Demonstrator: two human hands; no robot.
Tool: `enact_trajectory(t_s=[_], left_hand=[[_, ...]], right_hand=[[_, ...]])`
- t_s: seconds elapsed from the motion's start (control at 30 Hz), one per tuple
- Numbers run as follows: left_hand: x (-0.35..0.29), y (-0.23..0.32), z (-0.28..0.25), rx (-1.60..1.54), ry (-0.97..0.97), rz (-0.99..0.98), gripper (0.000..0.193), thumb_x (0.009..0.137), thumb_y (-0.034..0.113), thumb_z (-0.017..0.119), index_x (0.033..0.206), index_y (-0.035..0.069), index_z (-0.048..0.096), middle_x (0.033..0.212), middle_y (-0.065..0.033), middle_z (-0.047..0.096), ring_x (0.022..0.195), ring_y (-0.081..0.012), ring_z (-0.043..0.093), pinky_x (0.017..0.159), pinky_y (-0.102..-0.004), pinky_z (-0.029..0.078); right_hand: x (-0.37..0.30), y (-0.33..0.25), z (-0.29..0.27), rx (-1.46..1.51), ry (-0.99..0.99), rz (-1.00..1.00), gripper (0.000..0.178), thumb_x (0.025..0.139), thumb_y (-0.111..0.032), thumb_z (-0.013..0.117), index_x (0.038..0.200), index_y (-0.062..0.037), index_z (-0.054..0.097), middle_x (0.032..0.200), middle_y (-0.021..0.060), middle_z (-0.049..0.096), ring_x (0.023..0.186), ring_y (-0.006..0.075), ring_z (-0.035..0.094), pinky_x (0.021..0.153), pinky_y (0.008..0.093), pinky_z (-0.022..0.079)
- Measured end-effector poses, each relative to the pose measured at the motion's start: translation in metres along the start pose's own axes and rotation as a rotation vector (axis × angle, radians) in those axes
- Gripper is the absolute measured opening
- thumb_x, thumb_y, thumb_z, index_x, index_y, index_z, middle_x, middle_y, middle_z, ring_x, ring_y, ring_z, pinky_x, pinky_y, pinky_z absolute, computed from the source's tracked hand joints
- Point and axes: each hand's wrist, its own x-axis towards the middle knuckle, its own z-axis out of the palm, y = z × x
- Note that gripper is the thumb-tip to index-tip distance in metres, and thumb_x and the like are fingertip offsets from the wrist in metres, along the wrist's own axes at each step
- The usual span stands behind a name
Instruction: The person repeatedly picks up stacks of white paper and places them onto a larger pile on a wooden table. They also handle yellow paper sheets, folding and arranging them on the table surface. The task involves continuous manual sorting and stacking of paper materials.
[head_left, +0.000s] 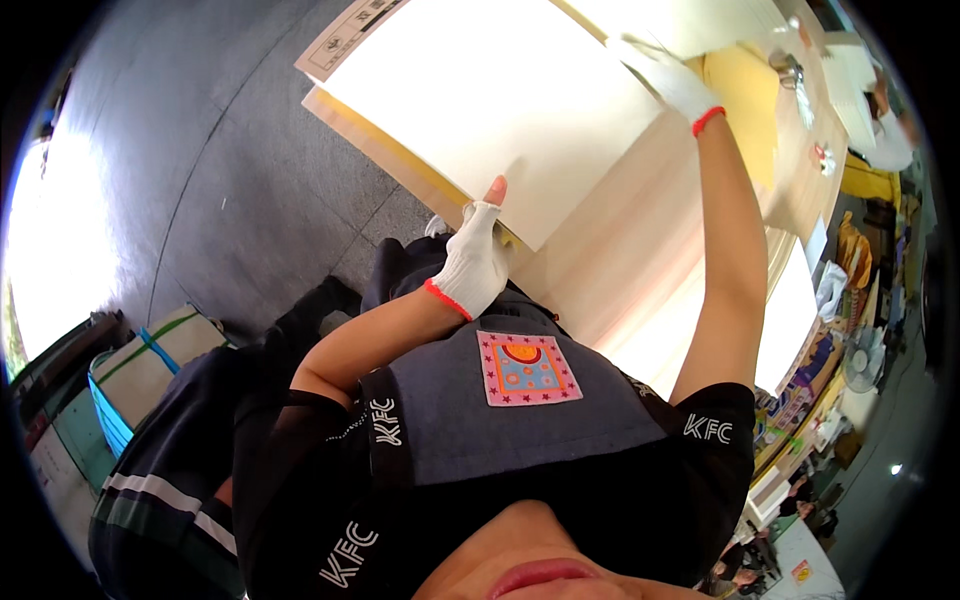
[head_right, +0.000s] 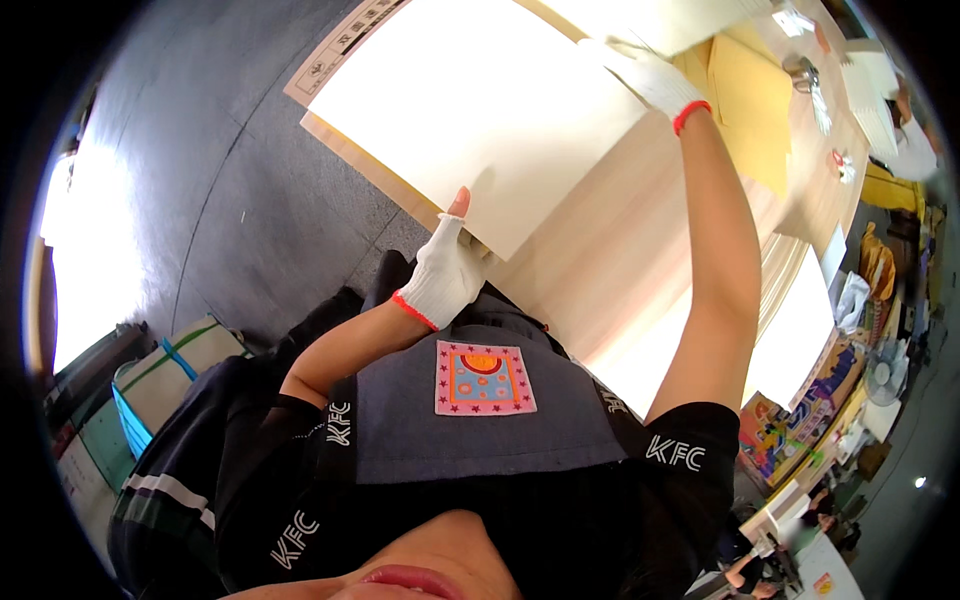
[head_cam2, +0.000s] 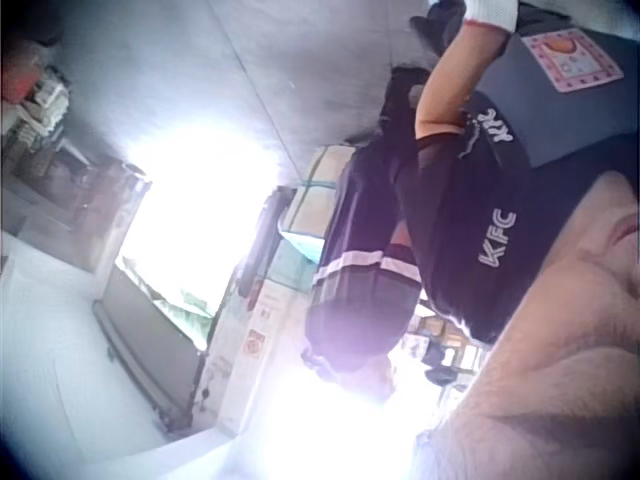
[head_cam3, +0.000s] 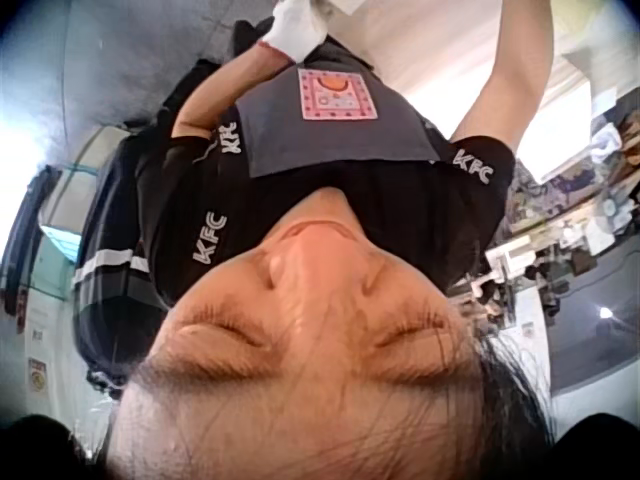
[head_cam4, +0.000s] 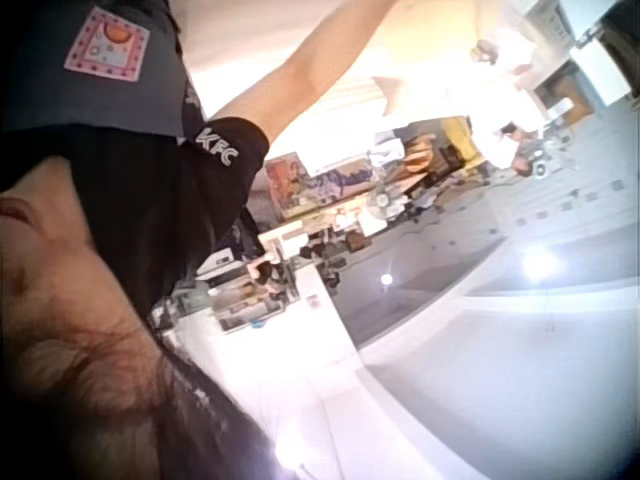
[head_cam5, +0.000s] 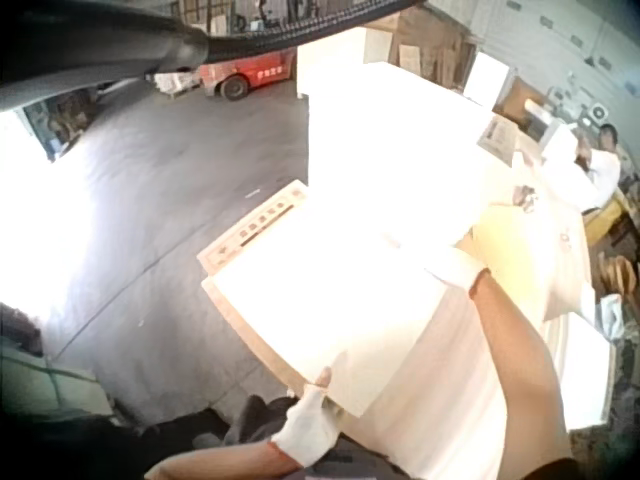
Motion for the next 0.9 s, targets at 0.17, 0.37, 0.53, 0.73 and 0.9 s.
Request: enact_trajectory(t_s=[0.17, 0.37, 0.53, 0.73, 0.9], left_hand=[[-0.008, 0.003, 0.025, -0.12, -0.108, 0.059, 0.033, 0.086, 0.031, 0.07, 0.108, 0.013, 0.054, 0.108, 0.0015, 0.056, 0.1, -0.0139, 0.053, 0.09, -0.0295, 0.042], [-0.002, 0.003, 0.027, -0.111, -0.026, 0.045, 0.036, 0.096, 0.034, 0.054, 0.124, 0.01, 0.054, 0.119, -0.002, 0.06, 0.107, -0.0168, 0.057, 0.093, -0.031, 0.046], [0.006, 0.0, 0.016, -0.033, -0.187, 0.119, 0.038, 0.097, 0.037, 0.051, 0.125, 0.01, 0.055, 0.12, -0.0016, 0.06, 0.108, -0.0173, 0.057, 0.094, -0.0315, 0.046], [-0.051, 0.041, -0.052, 0.507, -0.538, -0.365, 0.048, 0.097, 0.035, 0.049, 0.136, 0.008, 0.041, 0.136, -0.0109, 0.046, 0.129, -0.0268, 0.04, 0.108, -0.0394, 0.032], [-0.105, 0.013, 0.074, 1.636, -1.464, 0.012, 0.079, 0.087, 0.053, 0.057, 0.141, 0.0, 0.035, 0.136, -0.0177, 0.047, 0.126, -0.0274, 0.046, 0.106, -0.0362, 0.035]], right_hand=[[0.026, 0.065, 0.031, 0.405, -0.162, 0.098, 0.064, 0.093, -0.055, 0.042, 0.135, -0.0078, 0.047, 0.134, 0.008, 0.047, 0.123, 0.0197, 0.04, 0.105, 0.0322, 0.028], [0.048, 0.097, 0.047, 0.803, -0.265, 0.022, 0.065, 0.089, -0.06, 0.048, 0.125, -0.006, 0.054, 0.113, 0.004, 0.058, 0.099, 0.0157, 0.05, 0.089, 0.0282, 0.04], [0.039, 0.092, 0.053, 0.674, -0.191, -0.291, 0.054, 0.092, -0.051, 0.048, 0.122, -0.0069, 0.059, 0.116, 0.0036, 0.058, 0.102, 0.0126, 0.049, 0.091, 0.0257, 0.038], [-0.041, 0.085, 0.018, 0.267, 0.109, -0.16, 0.05, 0.094, -0.05, 0.044, 0.133, -0.0191, 0.054, 0.135, 0.0055, 0.054, 0.126, 0.0241, 0.047, 0.107, 0.0339, 0.032], [-0.133, 0.106, 0.037, 0.104, 0.479, 0.019, 0.06, 0.086, -0.062, 0.048, 0.124, -0.018, 0.059, 0.124, 0.0094, 0.06, 0.116, 0.0307, 0.054, 0.098, 0.0404, 0.042]])
